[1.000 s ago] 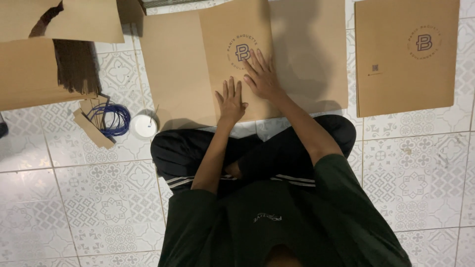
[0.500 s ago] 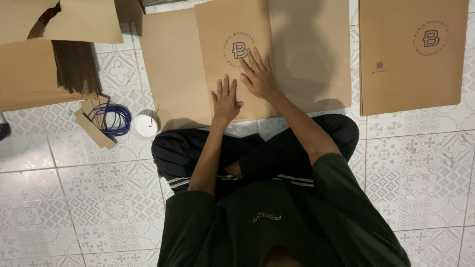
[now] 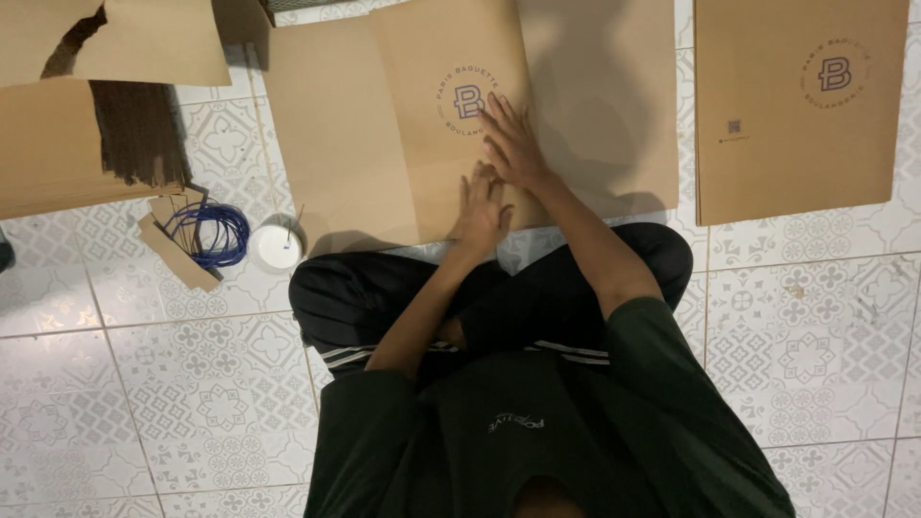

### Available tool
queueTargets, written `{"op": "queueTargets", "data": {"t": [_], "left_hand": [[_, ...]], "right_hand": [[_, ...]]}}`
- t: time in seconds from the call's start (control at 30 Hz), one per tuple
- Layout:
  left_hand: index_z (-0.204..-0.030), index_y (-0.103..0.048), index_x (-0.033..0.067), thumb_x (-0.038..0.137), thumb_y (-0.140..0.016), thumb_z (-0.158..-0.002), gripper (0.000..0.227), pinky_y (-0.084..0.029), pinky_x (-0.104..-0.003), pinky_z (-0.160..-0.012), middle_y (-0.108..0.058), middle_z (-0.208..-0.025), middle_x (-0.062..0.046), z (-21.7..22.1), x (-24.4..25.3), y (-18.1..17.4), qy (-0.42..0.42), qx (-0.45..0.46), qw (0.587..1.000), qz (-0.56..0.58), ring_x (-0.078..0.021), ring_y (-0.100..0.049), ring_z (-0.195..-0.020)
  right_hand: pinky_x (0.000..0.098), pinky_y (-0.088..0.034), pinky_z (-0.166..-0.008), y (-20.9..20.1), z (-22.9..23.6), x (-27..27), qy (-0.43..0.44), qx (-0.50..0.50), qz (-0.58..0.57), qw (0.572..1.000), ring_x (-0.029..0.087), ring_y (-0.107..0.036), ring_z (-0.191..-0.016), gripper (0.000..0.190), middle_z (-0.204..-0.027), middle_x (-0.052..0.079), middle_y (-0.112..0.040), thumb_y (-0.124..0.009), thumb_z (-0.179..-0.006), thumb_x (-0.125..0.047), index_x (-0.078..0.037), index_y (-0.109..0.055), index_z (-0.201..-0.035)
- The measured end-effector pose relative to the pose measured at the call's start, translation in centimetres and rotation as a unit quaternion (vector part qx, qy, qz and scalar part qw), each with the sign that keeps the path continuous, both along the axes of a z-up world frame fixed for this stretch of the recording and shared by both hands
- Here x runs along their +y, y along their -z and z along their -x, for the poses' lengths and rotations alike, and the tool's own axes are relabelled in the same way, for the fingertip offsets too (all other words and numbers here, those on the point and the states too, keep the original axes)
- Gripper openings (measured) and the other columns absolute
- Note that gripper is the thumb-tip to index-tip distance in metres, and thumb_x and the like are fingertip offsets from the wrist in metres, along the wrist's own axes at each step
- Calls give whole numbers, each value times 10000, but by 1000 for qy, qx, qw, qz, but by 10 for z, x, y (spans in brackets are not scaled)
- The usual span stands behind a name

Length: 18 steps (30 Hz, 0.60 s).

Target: The person sits on the floor and folds a flat brown paper sheet into a package. They apply white glue along the fold edges using a small brush and press the flaps to seal the package. The person handles the paper sheet and a container of glue.

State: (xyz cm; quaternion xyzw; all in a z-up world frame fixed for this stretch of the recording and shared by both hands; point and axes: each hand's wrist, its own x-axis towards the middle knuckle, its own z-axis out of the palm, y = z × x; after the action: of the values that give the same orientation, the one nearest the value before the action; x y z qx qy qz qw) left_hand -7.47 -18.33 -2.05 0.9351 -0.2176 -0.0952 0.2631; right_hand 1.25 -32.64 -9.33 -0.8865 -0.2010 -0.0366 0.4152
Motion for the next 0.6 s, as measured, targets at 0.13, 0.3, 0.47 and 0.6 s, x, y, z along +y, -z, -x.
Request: {"op": "queueTargets", "data": {"t": [0.13, 0.3, 0.47, 0.6], "left_hand": [[-1375, -513, -45, 157, -672, -895, 545, -301, -678, -1163, -391, -1488, -251, 11, -17, 34, 35, 2, 997, 64, -463, -265, -1494], [-1554, -441, 94, 213, -542, -917, 656, -203, -680, -1210, -350, -1633, -166, 13, -25, 52, 105, -102, 988, -57, -409, -170, -1559], [-1449, -525, 35, 253, -546, -958, 537, -186, -715, -1192, -390, -1573, -218, 11, -27, 51, 122, -96, 986, -59, -483, -206, -1515], [-1269, -630, 10, 294, -610, -959, 421, -267, -695, -1169, -424, -1533, -218, 12, -37, 35, 107, -112, 987, -35, -411, -274, -1504]], "right_hand": [[565, -207, -1311, -11, -3, -12, 37, -41, -107, 993, 402, -165, -1587, 491, -1696, 196, -169, -437, -1127, -199, -36, -356, -1583], [556, -319, -1247, 7, -13, -28, 80, -75, 39, 993, 466, -216, -1538, 575, -1659, 215, -276, -540, -1065, -151, 55, -335, -1560], [619, -218, -1235, 25, -32, -28, 75, -26, 123, 989, 485, -204, -1539, 634, -1665, 283, -200, -460, -1114, -298, 68, -241, -1582], [606, -199, -1262, 14, -46, -26, 83, -5, 122, 989, 422, -161, -1571, 677, -1684, 267, -156, -502, -1124, -294, 40, -169, -1610]]}}
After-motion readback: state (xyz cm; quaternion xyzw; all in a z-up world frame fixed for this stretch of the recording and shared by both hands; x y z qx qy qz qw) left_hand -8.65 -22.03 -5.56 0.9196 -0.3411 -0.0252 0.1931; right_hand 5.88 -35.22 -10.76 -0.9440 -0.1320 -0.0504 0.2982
